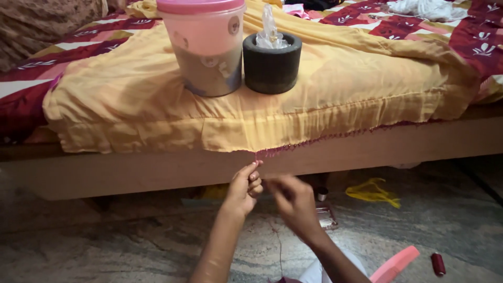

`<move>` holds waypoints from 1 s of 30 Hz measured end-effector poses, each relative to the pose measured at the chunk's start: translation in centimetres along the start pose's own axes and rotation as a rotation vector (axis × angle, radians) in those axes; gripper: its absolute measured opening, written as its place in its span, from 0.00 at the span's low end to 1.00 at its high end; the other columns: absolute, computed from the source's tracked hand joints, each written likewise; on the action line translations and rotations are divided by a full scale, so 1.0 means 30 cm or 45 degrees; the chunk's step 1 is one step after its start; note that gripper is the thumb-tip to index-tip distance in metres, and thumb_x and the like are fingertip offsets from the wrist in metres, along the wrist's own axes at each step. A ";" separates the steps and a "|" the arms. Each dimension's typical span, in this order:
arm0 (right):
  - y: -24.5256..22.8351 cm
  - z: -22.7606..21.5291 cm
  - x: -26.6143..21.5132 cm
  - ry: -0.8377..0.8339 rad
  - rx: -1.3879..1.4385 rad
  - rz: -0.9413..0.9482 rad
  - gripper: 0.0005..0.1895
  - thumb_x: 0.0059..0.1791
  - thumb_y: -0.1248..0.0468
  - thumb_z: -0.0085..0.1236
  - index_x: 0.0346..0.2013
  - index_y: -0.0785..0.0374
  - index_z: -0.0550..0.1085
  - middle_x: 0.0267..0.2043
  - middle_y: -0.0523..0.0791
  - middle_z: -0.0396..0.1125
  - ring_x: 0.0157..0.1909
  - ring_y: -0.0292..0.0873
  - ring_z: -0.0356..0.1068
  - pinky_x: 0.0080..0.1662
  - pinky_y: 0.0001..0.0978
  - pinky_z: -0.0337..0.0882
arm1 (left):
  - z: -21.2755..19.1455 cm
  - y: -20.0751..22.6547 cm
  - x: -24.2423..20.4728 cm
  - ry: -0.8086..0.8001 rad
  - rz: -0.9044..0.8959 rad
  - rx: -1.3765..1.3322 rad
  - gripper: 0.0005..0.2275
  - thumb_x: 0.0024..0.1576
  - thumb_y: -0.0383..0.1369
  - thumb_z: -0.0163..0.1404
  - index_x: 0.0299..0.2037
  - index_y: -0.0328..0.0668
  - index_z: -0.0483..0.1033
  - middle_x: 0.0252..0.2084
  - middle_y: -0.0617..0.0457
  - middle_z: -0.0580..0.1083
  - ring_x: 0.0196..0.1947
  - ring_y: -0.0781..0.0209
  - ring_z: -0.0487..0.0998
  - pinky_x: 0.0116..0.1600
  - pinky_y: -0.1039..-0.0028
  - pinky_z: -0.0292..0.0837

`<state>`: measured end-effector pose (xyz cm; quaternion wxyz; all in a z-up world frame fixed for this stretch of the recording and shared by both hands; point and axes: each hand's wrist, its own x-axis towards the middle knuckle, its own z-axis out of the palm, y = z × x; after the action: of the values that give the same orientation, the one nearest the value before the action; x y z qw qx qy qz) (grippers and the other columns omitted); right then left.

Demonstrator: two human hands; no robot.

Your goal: Attaching decorative purple fringes to the edge of a yellow fabric using a needle and thread.

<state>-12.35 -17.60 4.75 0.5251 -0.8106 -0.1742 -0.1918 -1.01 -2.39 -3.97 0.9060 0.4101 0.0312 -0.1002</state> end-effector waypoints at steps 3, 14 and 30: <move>0.053 0.056 0.128 0.177 -0.008 -0.018 0.10 0.49 0.67 0.57 0.44 0.62 0.80 0.38 0.45 0.77 0.37 0.37 0.76 0.40 0.29 0.74 | -0.018 -0.015 0.018 -0.136 -0.219 -0.294 0.04 0.62 0.34 0.50 0.41 0.45 0.75 0.17 0.64 0.60 0.13 0.75 0.53 0.19 0.81 0.46; 0.199 0.133 0.182 0.123 0.798 0.459 0.11 0.47 0.61 0.64 0.41 0.64 0.83 0.39 0.40 0.78 0.43 0.30 0.73 0.46 0.20 0.69 | 0.015 0.081 -0.040 -0.105 -0.252 -0.194 0.06 0.62 0.32 0.47 0.41 0.42 0.75 0.15 0.65 0.58 0.13 0.75 0.52 0.18 0.82 0.44; 0.026 0.108 0.141 0.501 0.000 -0.053 0.04 0.46 0.67 0.65 0.36 0.62 0.82 0.34 0.42 0.66 0.34 0.38 0.64 0.36 0.30 0.64 | 0.107 0.124 -0.136 0.078 0.346 0.306 0.03 0.58 0.29 0.55 0.33 0.41 0.75 0.26 0.59 0.71 0.12 0.77 0.54 0.17 0.80 0.43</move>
<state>-7.88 -14.59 5.00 0.5449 -0.7538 -0.0851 -0.3574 -4.32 -1.75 1.47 0.8544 0.5186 -0.0092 0.0327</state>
